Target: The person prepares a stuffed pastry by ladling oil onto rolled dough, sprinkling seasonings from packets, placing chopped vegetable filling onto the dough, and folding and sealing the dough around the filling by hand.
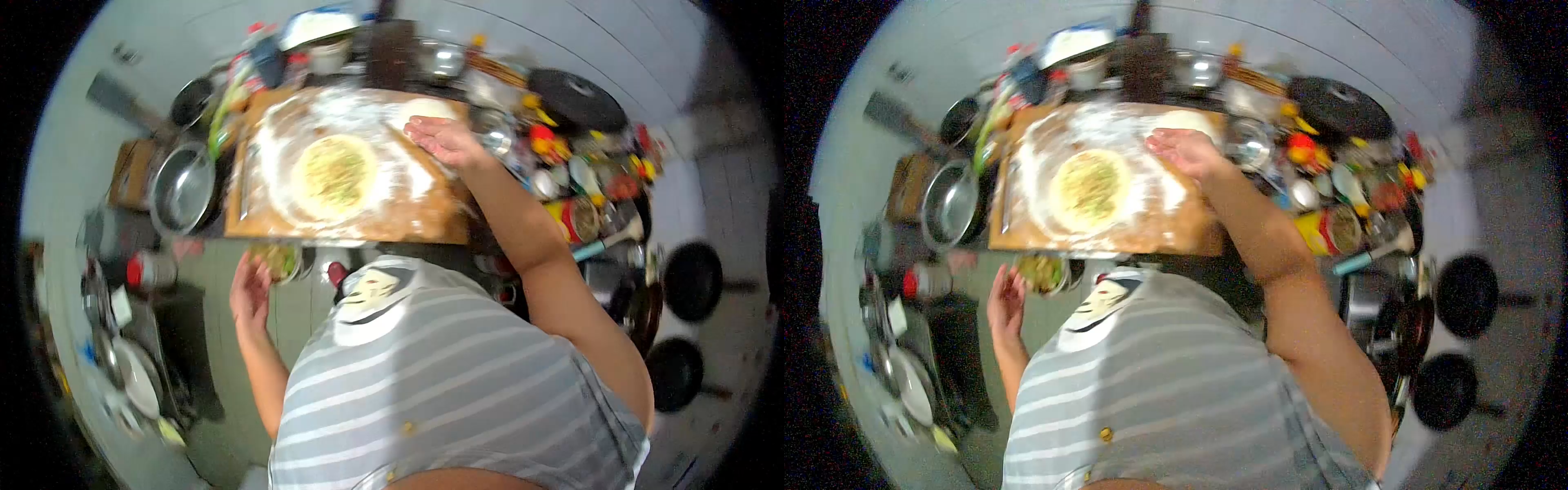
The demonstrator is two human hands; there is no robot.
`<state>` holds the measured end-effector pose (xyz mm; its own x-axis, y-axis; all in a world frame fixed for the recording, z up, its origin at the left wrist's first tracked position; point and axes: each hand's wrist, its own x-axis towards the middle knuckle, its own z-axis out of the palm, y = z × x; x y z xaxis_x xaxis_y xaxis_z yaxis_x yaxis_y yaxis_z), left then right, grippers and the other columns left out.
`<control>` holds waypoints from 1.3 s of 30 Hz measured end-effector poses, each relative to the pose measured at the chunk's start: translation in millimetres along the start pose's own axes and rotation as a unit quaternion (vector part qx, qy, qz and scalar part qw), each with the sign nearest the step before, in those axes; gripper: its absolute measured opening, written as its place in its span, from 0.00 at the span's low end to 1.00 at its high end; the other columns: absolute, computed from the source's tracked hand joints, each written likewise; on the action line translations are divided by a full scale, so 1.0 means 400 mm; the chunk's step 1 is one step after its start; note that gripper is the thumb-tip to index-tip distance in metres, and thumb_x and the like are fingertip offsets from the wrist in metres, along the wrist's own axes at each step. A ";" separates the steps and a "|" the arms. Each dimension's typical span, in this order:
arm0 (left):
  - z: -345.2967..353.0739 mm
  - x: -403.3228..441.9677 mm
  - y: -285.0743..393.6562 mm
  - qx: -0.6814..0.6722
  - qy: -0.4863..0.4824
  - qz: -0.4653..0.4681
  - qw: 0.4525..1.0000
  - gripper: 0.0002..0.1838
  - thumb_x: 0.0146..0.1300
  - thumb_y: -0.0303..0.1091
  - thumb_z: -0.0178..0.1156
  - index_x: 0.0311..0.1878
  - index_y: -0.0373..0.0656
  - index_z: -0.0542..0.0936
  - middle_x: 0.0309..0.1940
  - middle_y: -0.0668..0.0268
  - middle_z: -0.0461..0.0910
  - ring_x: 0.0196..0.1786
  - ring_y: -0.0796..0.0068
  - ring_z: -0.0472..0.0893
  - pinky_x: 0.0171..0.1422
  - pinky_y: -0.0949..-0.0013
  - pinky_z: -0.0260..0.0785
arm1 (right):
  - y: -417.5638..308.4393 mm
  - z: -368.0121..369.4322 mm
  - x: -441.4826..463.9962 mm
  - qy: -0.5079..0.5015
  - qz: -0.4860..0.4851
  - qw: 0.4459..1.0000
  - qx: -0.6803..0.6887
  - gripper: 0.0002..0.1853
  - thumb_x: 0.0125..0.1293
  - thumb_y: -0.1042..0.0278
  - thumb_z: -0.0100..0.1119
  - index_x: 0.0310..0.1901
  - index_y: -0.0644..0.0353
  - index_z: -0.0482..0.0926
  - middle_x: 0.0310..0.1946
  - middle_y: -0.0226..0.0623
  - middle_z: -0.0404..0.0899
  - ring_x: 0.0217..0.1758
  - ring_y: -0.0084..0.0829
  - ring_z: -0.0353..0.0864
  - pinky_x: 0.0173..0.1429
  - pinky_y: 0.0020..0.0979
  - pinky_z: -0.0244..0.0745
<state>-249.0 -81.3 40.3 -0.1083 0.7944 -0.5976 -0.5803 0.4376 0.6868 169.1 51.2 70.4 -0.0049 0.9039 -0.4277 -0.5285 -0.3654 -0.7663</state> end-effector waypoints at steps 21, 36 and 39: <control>0.253 0.030 -0.159 0.033 -0.105 -0.054 0.992 0.20 0.61 0.35 0.48 0.56 0.40 0.63 0.46 0.61 0.71 0.45 0.73 0.72 0.47 0.74 0.67 | -0.326 -0.602 -0.476 0.279 -0.189 0.627 -0.702 0.11 0.50 0.63 0.54 0.19 0.60 0.77 0.17 0.40 0.74 0.24 0.39 0.75 0.29 0.38 0.67; 0.205 -0.061 -0.137 -0.007 -0.030 0.005 1.000 0.18 0.62 0.34 0.46 0.54 0.40 0.64 0.41 0.60 0.73 0.38 0.72 0.75 0.44 0.72 0.69 | -0.041 -0.855 -0.346 -0.259 0.142 0.325 -0.898 0.07 0.52 0.71 0.49 0.32 0.62 0.75 0.29 0.38 0.76 0.32 0.33 0.75 0.36 0.32 0.68; 0.159 -0.067 -0.150 -0.014 -0.012 0.002 1.000 0.17 0.62 0.33 0.45 0.54 0.40 0.64 0.40 0.61 0.73 0.38 0.72 0.75 0.43 0.72 0.70 | -0.032 -0.875 -0.354 -0.258 0.112 0.322 -0.904 0.07 0.52 0.72 0.48 0.33 0.62 0.75 0.31 0.38 0.76 0.34 0.33 0.75 0.37 0.32 0.68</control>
<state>-159.9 -102.1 41.3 -0.0914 0.8058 -0.5851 -0.6029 0.4229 0.6765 473.6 -149.8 -27.1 -0.2574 0.5556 -0.7906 0.8897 0.4554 0.0304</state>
